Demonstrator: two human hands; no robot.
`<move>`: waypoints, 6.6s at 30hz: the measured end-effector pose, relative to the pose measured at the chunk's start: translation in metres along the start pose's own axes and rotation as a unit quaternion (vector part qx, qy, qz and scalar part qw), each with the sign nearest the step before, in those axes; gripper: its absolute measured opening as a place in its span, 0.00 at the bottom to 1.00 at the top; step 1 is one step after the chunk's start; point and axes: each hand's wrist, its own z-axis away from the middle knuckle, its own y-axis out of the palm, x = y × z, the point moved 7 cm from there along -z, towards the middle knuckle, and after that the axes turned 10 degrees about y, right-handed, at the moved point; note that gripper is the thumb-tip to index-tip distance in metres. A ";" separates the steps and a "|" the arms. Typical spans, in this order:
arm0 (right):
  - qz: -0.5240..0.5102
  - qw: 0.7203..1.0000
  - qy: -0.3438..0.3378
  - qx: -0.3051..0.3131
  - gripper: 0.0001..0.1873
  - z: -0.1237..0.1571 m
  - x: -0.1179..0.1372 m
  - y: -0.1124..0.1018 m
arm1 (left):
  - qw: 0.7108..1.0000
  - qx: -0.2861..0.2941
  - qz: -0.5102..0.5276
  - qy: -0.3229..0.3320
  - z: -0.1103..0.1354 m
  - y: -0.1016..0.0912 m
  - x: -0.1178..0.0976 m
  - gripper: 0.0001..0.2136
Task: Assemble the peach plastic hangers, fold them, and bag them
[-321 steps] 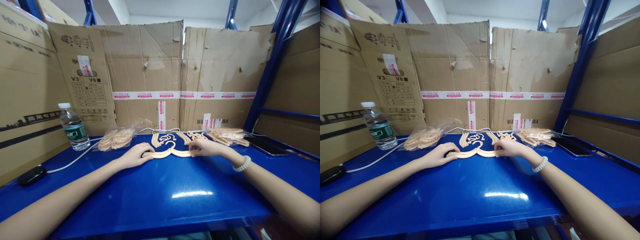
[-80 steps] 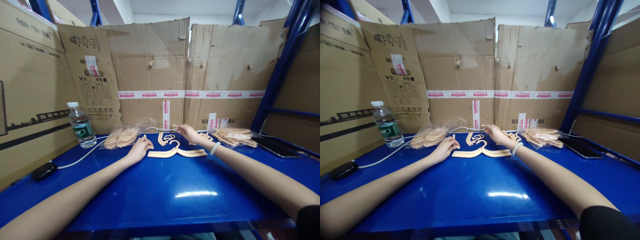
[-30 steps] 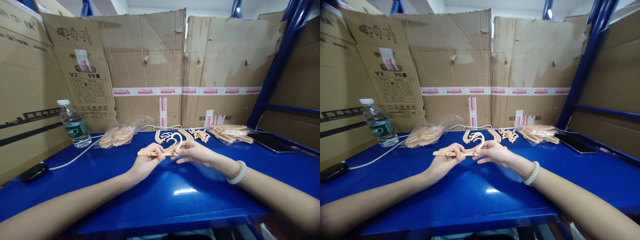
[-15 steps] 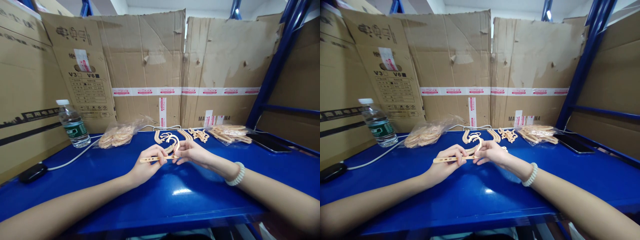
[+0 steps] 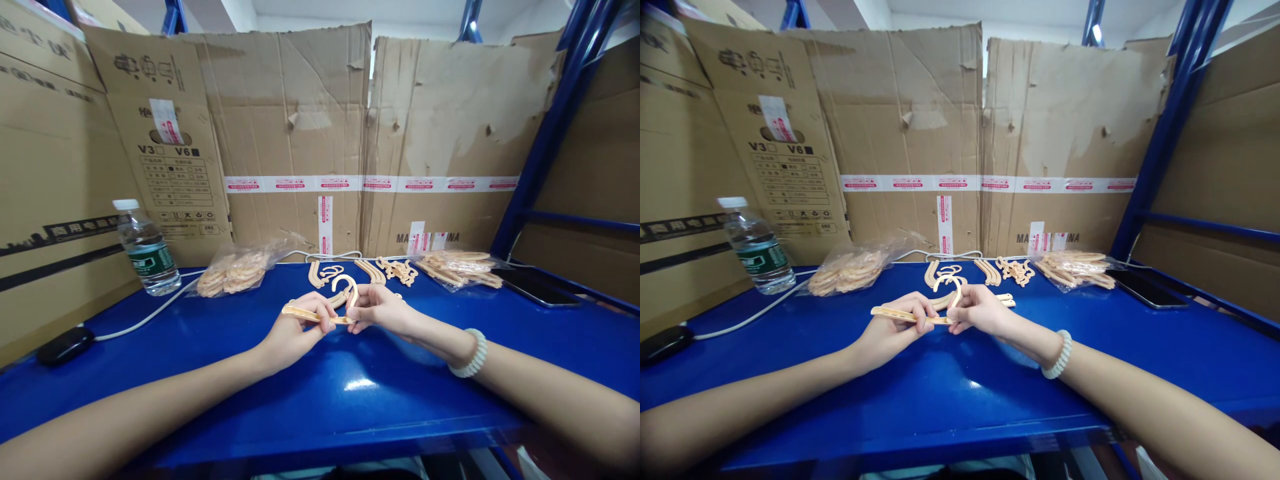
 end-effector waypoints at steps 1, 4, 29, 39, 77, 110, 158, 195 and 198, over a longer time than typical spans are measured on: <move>-0.002 1.000 -0.002 -0.001 0.16 0.000 0.000 0.000 | 1.000 -0.003 0.008 -0.009 0.000 0.000 0.002 0.10; -0.009 1.000 -0.004 -0.004 0.15 0.000 0.000 0.000 | 0.998 -0.026 0.054 -0.037 0.001 0.000 0.007 0.09; -0.031 0.999 -0.011 -0.019 0.17 0.003 0.002 0.002 | 0.987 -0.067 0.105 -0.102 0.003 -0.002 0.020 0.09; 0.029 0.996 -0.068 -0.045 0.14 0.002 0.006 0.000 | 0.971 -0.113 0.132 -0.165 0.009 -0.006 0.031 0.15; 0.323 0.891 -0.218 -0.233 0.09 -0.011 0.045 -0.110 | 0.921 -0.044 0.259 -0.288 0.015 0.015 0.046 0.18; -0.219 0.976 -0.004 0.010 0.29 0.002 -0.003 -0.004 | 0.931 -0.046 0.256 -0.255 0.013 0.014 0.040 0.20; -0.029 0.997 -0.061 -0.020 0.20 0.005 -0.003 0.012 | 0.963 -0.034 0.148 -0.222 0.012 0.012 0.031 0.12; 0.576 0.810 -0.108 -0.014 0.03 0.014 0.040 -0.072 | 0.935 0.259 -0.235 0.051 -0.017 -0.054 0.038 0.03; 0.614 0.780 -0.121 -0.029 0.03 0.014 0.040 -0.069 | 0.926 0.273 -0.249 0.080 -0.015 -0.048 0.036 0.02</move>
